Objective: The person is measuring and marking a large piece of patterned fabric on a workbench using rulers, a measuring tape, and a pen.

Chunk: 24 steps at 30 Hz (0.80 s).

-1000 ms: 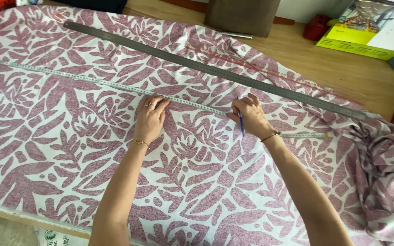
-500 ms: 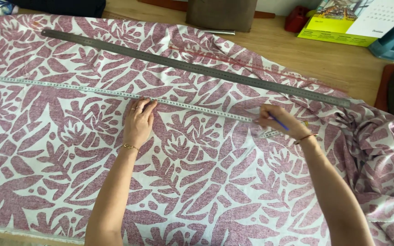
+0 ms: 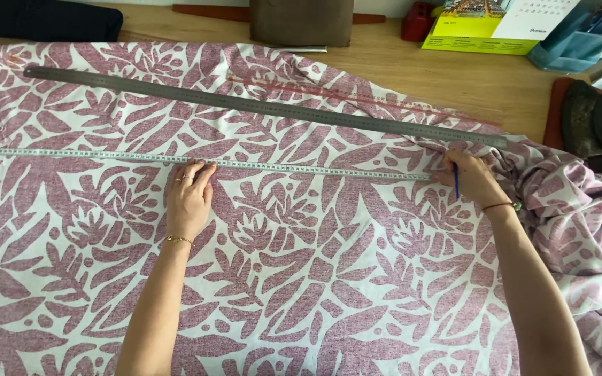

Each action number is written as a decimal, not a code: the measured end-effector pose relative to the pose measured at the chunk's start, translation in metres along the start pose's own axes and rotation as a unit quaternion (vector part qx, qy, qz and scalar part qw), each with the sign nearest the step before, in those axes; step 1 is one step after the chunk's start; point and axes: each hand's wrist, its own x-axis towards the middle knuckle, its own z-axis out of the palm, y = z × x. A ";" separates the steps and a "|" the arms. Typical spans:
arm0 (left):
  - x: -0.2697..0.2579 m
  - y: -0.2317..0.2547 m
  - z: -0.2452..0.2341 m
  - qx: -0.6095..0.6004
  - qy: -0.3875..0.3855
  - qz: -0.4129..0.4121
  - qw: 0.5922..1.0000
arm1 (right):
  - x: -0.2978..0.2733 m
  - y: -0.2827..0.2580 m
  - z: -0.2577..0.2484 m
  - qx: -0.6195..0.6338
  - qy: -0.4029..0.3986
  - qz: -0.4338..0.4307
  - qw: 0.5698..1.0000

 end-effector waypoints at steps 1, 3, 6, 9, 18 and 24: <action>0.000 -0.001 0.001 0.007 -0.003 -0.002 1.000 | -0.002 0.001 0.001 -0.071 0.032 -0.027 0.997; 0.000 -0.001 -0.002 0.014 -0.007 -0.004 1.000 | -0.011 -0.019 0.002 -0.140 0.063 -0.053 0.987; 0.001 0.004 -0.005 0.012 -0.009 -0.001 1.000 | -0.022 -0.057 0.019 -0.288 0.267 -0.165 0.904; 0.001 0.005 -0.004 0.018 -0.003 0.005 1.000 | -0.016 -0.075 0.083 -0.169 0.251 -0.078 0.950; 0.000 0.000 -0.003 0.008 0.004 0.015 1.000 | -0.001 -0.286 0.233 -0.062 0.059 -0.252 0.964; 0.000 0.002 0.000 -0.001 0.007 0.013 1.000 | 0.003 -0.233 0.240 -0.077 0.116 -0.195 0.971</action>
